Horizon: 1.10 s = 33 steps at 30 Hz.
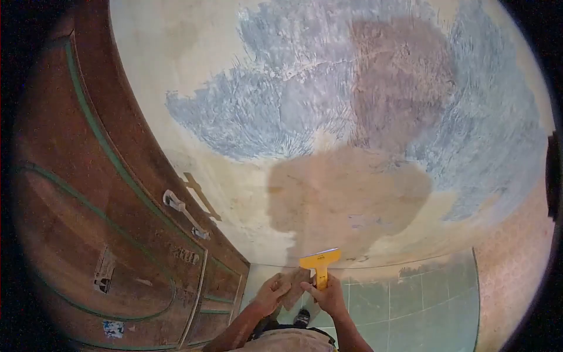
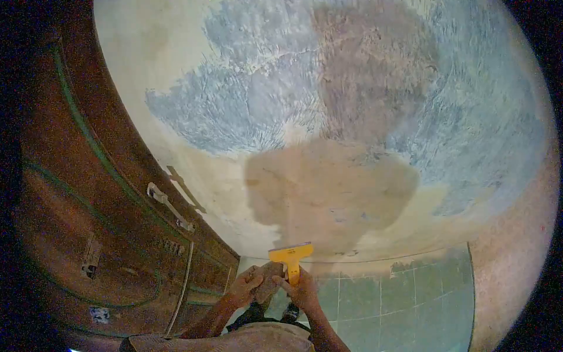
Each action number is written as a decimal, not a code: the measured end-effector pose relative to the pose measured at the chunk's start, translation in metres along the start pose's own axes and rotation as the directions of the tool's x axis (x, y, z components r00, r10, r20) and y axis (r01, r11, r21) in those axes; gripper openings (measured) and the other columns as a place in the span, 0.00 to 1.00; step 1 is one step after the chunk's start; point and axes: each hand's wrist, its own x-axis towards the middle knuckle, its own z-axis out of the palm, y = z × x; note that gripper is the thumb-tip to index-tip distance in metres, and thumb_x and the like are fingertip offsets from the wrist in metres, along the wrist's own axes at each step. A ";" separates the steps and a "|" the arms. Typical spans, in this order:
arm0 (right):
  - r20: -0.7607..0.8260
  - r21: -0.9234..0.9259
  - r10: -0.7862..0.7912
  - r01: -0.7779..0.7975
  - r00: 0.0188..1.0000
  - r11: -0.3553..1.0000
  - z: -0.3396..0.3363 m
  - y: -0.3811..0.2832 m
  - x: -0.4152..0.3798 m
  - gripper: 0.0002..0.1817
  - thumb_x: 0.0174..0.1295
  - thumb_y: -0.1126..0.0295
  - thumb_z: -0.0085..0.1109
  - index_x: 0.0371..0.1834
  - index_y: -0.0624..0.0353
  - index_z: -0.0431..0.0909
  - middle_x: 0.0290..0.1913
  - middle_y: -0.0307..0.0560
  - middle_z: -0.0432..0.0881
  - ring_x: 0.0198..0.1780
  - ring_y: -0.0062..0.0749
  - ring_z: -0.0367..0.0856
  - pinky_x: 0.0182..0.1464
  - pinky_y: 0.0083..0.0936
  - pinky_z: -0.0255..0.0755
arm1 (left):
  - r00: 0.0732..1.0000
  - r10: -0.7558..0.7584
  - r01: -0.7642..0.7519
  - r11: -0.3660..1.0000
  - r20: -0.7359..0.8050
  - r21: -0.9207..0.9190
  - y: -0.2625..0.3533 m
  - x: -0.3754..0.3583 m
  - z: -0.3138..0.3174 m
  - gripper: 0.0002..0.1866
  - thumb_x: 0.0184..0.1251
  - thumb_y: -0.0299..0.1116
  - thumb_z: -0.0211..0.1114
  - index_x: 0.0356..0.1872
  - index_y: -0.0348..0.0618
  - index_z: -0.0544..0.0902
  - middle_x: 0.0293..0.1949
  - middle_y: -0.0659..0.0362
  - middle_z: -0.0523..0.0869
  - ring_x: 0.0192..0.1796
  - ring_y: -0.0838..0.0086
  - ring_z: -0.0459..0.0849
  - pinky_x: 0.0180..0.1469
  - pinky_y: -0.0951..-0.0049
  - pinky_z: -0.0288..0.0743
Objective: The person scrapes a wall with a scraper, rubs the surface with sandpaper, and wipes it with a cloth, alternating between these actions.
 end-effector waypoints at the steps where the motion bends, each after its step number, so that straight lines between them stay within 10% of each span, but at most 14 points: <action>1: -0.050 -0.125 -0.075 0.069 0.996 0.990 0.003 0.000 0.000 0.15 0.57 0.66 0.75 0.35 0.61 0.76 0.30 0.41 0.84 0.27 0.20 0.78 0.30 0.22 0.74 | 1.000 -0.002 0.002 1.000 -0.003 -0.001 -0.003 -0.001 -0.007 0.19 0.73 0.35 0.65 0.58 0.38 0.74 0.48 0.60 0.83 0.50 0.77 0.82 0.51 0.74 0.78; 5: -0.056 -0.297 -0.230 0.204 0.972 0.933 0.002 0.022 -0.003 0.23 0.59 0.54 0.72 0.47 0.61 0.79 0.34 0.47 0.84 0.37 0.38 0.84 0.43 0.37 0.77 | 0.989 -0.142 0.111 0.913 0.049 0.392 0.011 -0.009 -0.005 0.14 0.68 0.35 0.70 0.47 0.37 0.81 0.40 0.63 0.84 0.43 0.79 0.81 0.46 0.76 0.75; 7: -0.097 -0.321 -0.252 0.209 0.963 0.924 0.002 0.014 -0.010 0.20 0.58 0.59 0.73 0.45 0.62 0.80 0.33 0.44 0.84 0.34 0.31 0.83 0.39 0.32 0.78 | 0.989 -0.149 0.131 0.827 -0.012 0.547 0.020 -0.010 0.010 0.13 0.68 0.36 0.71 0.45 0.38 0.83 0.38 0.65 0.84 0.40 0.80 0.80 0.43 0.78 0.73; 17: -0.273 -0.194 -0.101 0.048 0.957 0.980 -0.038 0.033 -0.031 0.16 0.59 0.62 0.73 0.38 0.61 0.78 0.24 0.37 0.76 0.21 0.18 0.74 0.21 0.20 0.71 | 0.923 0.378 -0.309 0.614 0.072 0.726 0.072 0.027 0.029 0.19 0.72 0.33 0.65 0.57 0.33 0.77 0.42 0.59 0.87 0.45 0.76 0.84 0.50 0.70 0.78; 20: -0.270 -0.197 -0.128 0.075 0.954 0.977 -0.047 0.031 -0.035 0.14 0.59 0.64 0.73 0.34 0.60 0.77 0.23 0.36 0.76 0.19 0.17 0.73 0.20 0.19 0.70 | 0.662 0.719 -0.496 0.205 0.214 0.844 0.127 0.060 0.016 0.20 0.72 0.31 0.58 0.62 0.33 0.76 0.55 0.40 0.83 0.54 0.51 0.85 0.64 0.59 0.73; 21: -0.264 -0.199 -0.131 0.079 0.955 0.977 -0.047 0.027 -0.037 0.14 0.59 0.64 0.73 0.34 0.60 0.77 0.23 0.36 0.76 0.19 0.17 0.73 0.20 0.19 0.70 | 0.424 0.810 -0.767 0.084 0.405 0.636 0.147 0.097 -0.004 0.18 0.74 0.34 0.57 0.57 0.33 0.79 0.51 0.42 0.85 0.52 0.52 0.85 0.60 0.60 0.75; 23: -0.261 -0.169 -0.062 0.017 0.963 0.985 -0.047 0.014 -0.042 0.14 0.60 0.65 0.72 0.32 0.60 0.76 0.22 0.35 0.76 0.19 0.17 0.72 0.21 0.19 0.70 | 0.391 0.853 -0.645 -0.016 0.347 0.764 0.226 0.038 0.081 0.19 0.77 0.36 0.56 0.57 0.28 0.76 0.41 0.48 0.89 0.41 0.70 0.84 0.46 0.70 0.78; 25: -0.254 -0.166 -0.061 0.019 0.965 0.986 -0.046 0.011 -0.044 0.14 0.60 0.65 0.72 0.31 0.60 0.76 0.21 0.35 0.75 0.19 0.17 0.72 0.21 0.19 0.69 | 0.256 0.904 -0.652 -0.101 0.343 0.752 0.274 0.047 0.099 0.17 0.76 0.35 0.57 0.54 0.29 0.79 0.37 0.44 0.88 0.38 0.68 0.86 0.41 0.69 0.77; 27: -0.250 -0.161 -0.062 0.021 0.966 0.987 -0.044 0.007 -0.045 0.14 0.60 0.65 0.72 0.31 0.60 0.76 0.21 0.35 0.75 0.19 0.16 0.72 0.21 0.19 0.69 | -0.027 0.896 -0.484 -0.399 0.442 0.779 0.311 0.038 0.141 0.15 0.74 0.30 0.55 0.58 0.40 0.81 0.46 0.42 0.85 0.41 0.47 0.86 0.42 0.62 0.78; 33: -0.233 -0.156 -0.057 0.021 0.971 0.988 -0.037 0.014 -0.038 0.14 0.59 0.66 0.73 0.30 0.61 0.76 0.19 0.34 0.74 0.18 0.17 0.71 0.21 0.19 0.68 | -0.204 0.744 -0.285 -0.667 0.636 0.688 0.408 0.087 0.211 0.25 0.70 0.27 0.57 0.68 0.47 0.74 0.63 0.48 0.79 0.61 0.54 0.81 0.55 0.62 0.79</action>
